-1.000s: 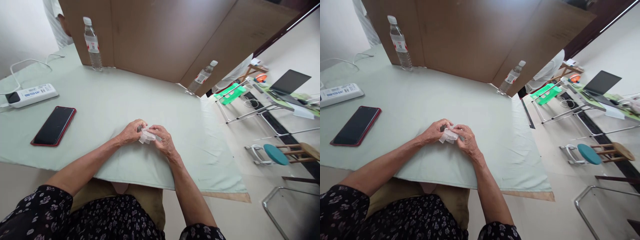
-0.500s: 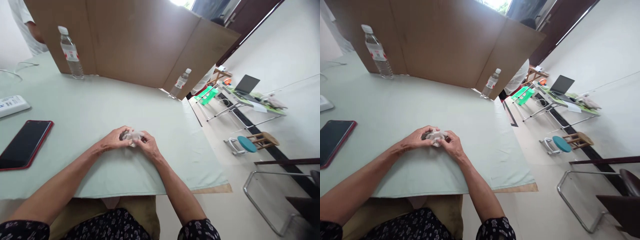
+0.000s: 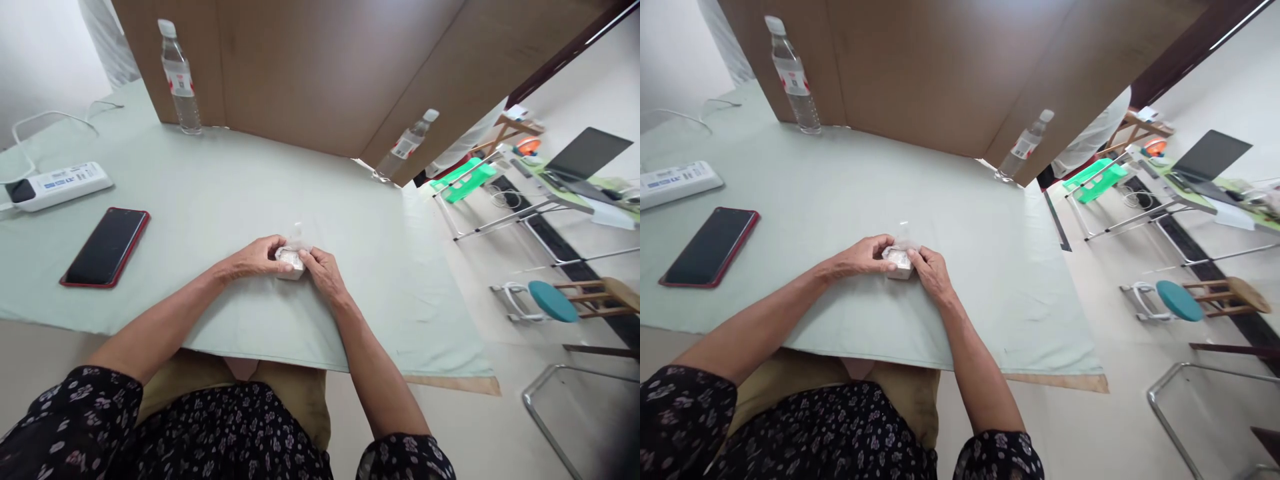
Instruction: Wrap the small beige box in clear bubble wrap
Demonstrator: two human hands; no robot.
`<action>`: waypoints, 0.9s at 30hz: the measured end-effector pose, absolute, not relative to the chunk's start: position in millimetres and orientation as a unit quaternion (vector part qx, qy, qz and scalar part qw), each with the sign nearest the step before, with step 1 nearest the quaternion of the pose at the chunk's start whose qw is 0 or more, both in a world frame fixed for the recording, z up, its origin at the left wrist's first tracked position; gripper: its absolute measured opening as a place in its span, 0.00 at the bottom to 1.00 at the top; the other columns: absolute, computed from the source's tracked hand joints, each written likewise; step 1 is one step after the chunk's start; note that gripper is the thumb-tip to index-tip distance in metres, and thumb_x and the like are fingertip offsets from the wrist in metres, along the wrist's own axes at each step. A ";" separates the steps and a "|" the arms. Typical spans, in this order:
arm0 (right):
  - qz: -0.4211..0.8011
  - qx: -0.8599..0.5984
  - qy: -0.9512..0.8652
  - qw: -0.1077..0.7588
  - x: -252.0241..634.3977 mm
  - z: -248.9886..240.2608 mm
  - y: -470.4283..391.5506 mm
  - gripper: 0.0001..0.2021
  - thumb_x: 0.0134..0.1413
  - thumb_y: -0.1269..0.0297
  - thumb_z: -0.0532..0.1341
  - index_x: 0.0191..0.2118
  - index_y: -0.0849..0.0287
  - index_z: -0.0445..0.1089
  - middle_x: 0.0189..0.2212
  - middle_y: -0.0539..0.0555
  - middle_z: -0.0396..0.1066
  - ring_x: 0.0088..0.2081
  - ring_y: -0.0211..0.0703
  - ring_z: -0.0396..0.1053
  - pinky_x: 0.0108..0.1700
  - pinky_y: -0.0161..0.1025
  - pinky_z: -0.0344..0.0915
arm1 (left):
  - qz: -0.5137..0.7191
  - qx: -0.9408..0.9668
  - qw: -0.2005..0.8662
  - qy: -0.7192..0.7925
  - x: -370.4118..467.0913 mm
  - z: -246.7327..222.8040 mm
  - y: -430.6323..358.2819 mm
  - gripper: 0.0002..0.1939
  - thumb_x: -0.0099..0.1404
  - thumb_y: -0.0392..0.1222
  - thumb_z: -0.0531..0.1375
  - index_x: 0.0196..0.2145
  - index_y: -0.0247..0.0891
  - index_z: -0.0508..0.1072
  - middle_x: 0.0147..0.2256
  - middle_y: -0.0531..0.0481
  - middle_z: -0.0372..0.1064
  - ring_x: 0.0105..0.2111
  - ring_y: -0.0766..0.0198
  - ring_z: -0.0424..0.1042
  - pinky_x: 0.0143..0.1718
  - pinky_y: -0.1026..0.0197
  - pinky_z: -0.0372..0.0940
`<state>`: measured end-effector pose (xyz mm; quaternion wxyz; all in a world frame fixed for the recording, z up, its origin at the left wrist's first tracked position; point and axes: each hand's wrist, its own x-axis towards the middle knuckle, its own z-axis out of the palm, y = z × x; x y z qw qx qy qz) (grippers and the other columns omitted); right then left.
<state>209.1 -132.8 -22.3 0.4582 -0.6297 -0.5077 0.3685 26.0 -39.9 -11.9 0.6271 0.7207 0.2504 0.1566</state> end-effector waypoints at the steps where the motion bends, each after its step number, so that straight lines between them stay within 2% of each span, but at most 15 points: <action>1: 0.366 -0.632 -0.508 0.456 209.2 -22.8 -132.0 0.20 0.55 0.45 0.59 0.28 0.58 0.70 0.25 0.49 0.66 0.30 0.39 0.61 0.34 0.35 0.58 | 0.153 0.724 0.626 0.245 25.2 -12.2 -39.7 0.26 0.53 0.51 0.67 0.47 0.36 0.70 0.41 0.48 0.71 0.39 0.60 0.71 0.38 0.60 0.65; 4: 0.353 -0.638 -0.513 0.453 209.3 -23.0 -131.8 0.21 0.56 0.44 0.58 0.26 0.57 0.67 0.23 0.48 0.63 0.28 0.38 0.59 0.31 0.35 0.56 | 0.161 0.722 0.621 0.258 24.8 -12.8 -40.0 0.28 0.53 0.48 0.67 0.50 0.38 0.70 0.45 0.45 0.73 0.43 0.57 0.73 0.42 0.57 0.67; 7: 0.341 -0.637 -0.521 0.455 209.1 -21.4 -135.2 0.20 0.58 0.44 0.58 0.28 0.57 0.68 0.24 0.47 0.62 0.28 0.38 0.58 0.31 0.34 0.56 | 0.157 0.683 0.665 0.257 25.3 -10.3 -40.5 0.29 0.52 0.46 0.68 0.51 0.36 0.70 0.45 0.44 0.75 0.43 0.56 0.75 0.44 0.55 0.69; 12: 0.393 -0.599 -0.537 0.445 208.7 -22.6 -138.1 0.20 0.60 0.45 0.57 0.38 0.58 0.75 0.32 0.50 0.71 0.36 0.42 0.67 0.40 0.36 0.63 | 0.132 0.643 0.712 0.249 22.0 -1.5 -39.7 0.29 0.51 0.44 0.69 0.51 0.34 0.72 0.48 0.41 0.76 0.46 0.55 0.76 0.47 0.55 0.69; 16: 0.343 -0.619 -0.491 0.507 210.9 -28.2 -136.6 0.20 0.58 0.48 0.60 0.49 0.56 0.72 0.38 0.53 0.73 0.39 0.43 0.70 0.43 0.38 0.66 | 0.112 0.652 0.707 0.249 20.1 -1.1 -39.7 0.30 0.51 0.44 0.69 0.52 0.34 0.73 0.47 0.42 0.77 0.45 0.54 0.76 0.47 0.54 0.69; 18: 0.261 -0.644 -0.465 0.548 214.2 -29.1 -138.4 0.17 0.57 0.51 0.61 0.47 0.56 0.71 0.39 0.53 0.73 0.39 0.42 0.70 0.44 0.39 0.67 | 0.113 0.657 0.703 0.248 20.1 -2.9 -40.1 0.31 0.51 0.43 0.68 0.53 0.34 0.72 0.48 0.42 0.77 0.47 0.54 0.76 0.49 0.54 0.68; 21: 0.166 -0.664 -0.492 0.538 219.4 -27.8 -144.3 0.09 0.57 0.55 0.61 0.37 0.55 0.72 0.38 0.54 0.74 0.42 0.44 0.70 0.45 0.41 0.67 | 0.109 0.660 0.703 0.240 20.3 -5.5 -40.5 0.30 0.52 0.43 0.68 0.54 0.36 0.72 0.47 0.43 0.76 0.47 0.55 0.75 0.48 0.55 0.68; 24: 0.184 -0.656 -0.536 0.498 220.4 -28.6 -147.9 0.09 0.56 0.56 0.63 0.35 0.54 0.76 0.46 0.57 0.74 0.49 0.48 0.71 0.45 0.43 0.68 | 0.107 0.658 0.709 0.230 20.3 -6.7 -40.5 0.29 0.52 0.43 0.68 0.52 0.36 0.72 0.45 0.44 0.76 0.44 0.57 0.75 0.44 0.58 0.68; 27: 0.220 -0.643 -0.549 0.487 217.5 -32.7 -145.5 0.10 0.56 0.54 0.64 0.36 0.54 0.78 0.51 0.58 0.72 0.54 0.50 0.70 0.51 0.46 0.68 | 0.108 0.666 0.704 0.223 20.5 -7.3 -40.5 0.27 0.52 0.43 0.68 0.50 0.35 0.72 0.42 0.46 0.75 0.41 0.59 0.74 0.42 0.60 0.67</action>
